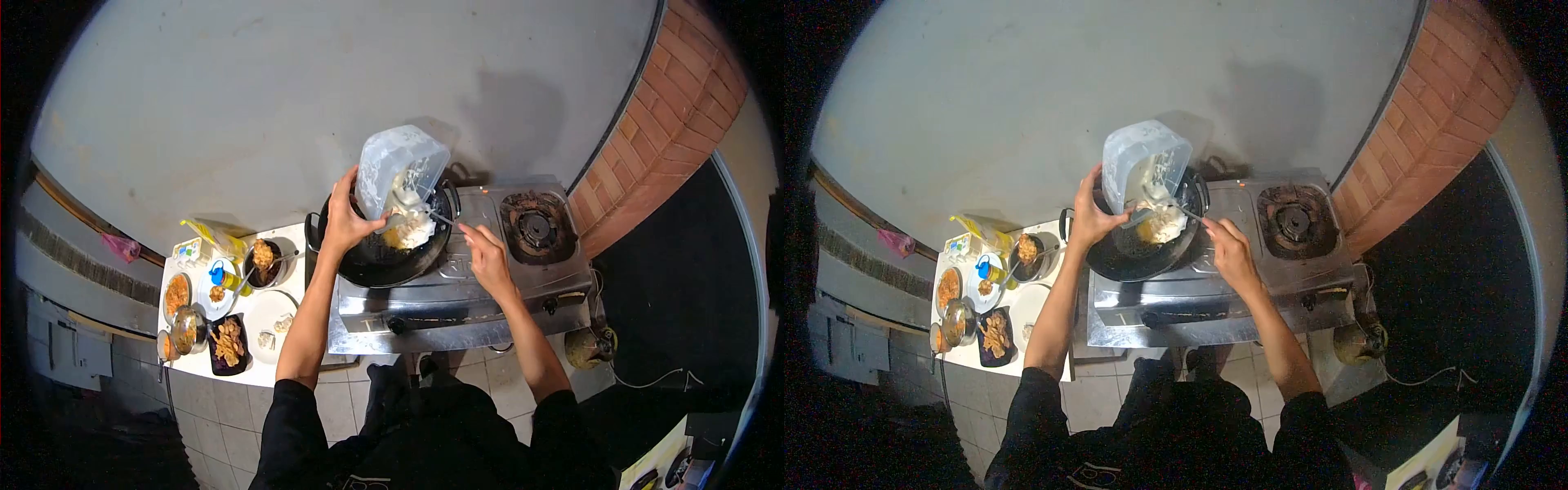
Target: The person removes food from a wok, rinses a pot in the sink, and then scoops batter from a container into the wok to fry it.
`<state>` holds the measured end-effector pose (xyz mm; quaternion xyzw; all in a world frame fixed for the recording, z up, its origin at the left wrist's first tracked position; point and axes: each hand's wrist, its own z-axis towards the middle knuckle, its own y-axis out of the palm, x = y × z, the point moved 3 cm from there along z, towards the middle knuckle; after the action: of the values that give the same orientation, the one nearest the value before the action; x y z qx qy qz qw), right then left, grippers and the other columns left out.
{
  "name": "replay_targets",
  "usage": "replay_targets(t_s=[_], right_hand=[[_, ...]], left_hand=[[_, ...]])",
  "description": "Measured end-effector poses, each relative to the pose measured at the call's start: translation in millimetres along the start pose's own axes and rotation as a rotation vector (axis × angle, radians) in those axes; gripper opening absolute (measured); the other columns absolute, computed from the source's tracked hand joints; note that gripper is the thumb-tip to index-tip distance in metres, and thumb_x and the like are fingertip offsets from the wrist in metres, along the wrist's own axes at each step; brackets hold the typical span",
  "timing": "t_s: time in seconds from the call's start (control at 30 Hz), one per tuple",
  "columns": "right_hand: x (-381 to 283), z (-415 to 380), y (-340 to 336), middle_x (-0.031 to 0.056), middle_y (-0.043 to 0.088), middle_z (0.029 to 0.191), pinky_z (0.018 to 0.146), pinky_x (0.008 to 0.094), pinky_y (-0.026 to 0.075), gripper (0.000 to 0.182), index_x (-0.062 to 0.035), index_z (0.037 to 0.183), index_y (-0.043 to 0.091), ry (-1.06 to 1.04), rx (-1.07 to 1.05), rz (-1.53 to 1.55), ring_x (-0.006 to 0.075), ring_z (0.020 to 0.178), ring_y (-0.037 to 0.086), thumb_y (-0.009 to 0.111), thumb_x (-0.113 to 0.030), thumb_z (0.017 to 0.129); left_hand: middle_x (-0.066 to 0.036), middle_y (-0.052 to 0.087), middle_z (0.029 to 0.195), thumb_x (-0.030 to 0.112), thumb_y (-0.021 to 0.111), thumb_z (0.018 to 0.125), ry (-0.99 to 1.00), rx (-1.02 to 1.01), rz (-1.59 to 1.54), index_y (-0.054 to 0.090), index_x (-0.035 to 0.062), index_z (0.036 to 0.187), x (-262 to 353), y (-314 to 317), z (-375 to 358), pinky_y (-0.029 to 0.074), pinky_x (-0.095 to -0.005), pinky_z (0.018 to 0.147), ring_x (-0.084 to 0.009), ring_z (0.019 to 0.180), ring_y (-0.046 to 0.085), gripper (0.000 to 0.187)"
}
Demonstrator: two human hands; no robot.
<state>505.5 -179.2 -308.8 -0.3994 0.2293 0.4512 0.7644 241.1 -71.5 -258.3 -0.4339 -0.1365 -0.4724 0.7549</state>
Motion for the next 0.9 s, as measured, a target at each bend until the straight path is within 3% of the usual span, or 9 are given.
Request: replay_targets(t_s=[0.3,0.33,0.57,0.73,0.9], right_hand=[[5,6,22,0.0180,0.056,0.086,0.067,0.0340,0.047,0.034,0.0047,0.119,0.059,-0.123,0.021,-0.022,0.0301,0.074,0.058,0.054,0.011,0.085],[1,-3,15,0.0179,0.057,0.087,0.068,0.0346,0.047,0.035,0.0043,0.120,0.059,-0.039,-0.033,-0.062,0.0305,0.076,0.059,0.054,0.011,0.085],[-16,0,14,0.0173,0.058,0.090,0.071,0.0351,0.049,0.037,0.0036,0.121,0.059,-0.067,-0.006,-0.005,0.0316,0.081,0.060,0.053,0.010,0.085],[-7,-16,11,0.0170,0.057,0.089,0.073,0.0352,0.048,0.035,0.0035,0.119,0.060,-0.006,-0.019,-0.011,0.0323,0.083,0.059,0.052,0.011,0.085],[-17,-4,11,0.0173,0.057,0.086,0.070,0.0331,0.048,0.035,0.0036,0.114,0.061,-0.090,0.056,-0.019,0.0300,0.077,0.059,0.053,0.015,0.082]], left_hand=[[-0.013,0.057,0.112,0.018,0.086,0.051,0.093,-0.037,0.042,0.048,0.0034,0.132,21,14,2,0.048,-0.0364,0.078,-0.0298,0.101,0.053,0.091],[-0.013,0.057,0.112,0.018,0.086,0.050,0.091,-0.021,0.043,0.048,0.0033,0.132,18,13,2,0.048,-0.0366,0.078,-0.0300,0.101,0.053,0.091],[-0.014,0.057,0.112,0.017,0.086,0.050,0.117,-0.018,0.065,0.047,0.0026,0.131,20,12,2,0.048,-0.0371,0.080,-0.0308,0.102,0.053,0.091],[-0.014,0.057,0.112,0.016,0.086,0.050,0.112,-0.001,0.082,0.047,0.0020,0.131,19,12,4,0.047,-0.0375,0.081,-0.0312,0.101,0.053,0.091],[-0.015,0.057,0.112,0.016,0.086,0.049,0.138,0.024,0.121,0.047,0.0010,0.130,19,8,2,0.046,-0.0380,0.081,-0.0324,0.100,0.052,0.091]])
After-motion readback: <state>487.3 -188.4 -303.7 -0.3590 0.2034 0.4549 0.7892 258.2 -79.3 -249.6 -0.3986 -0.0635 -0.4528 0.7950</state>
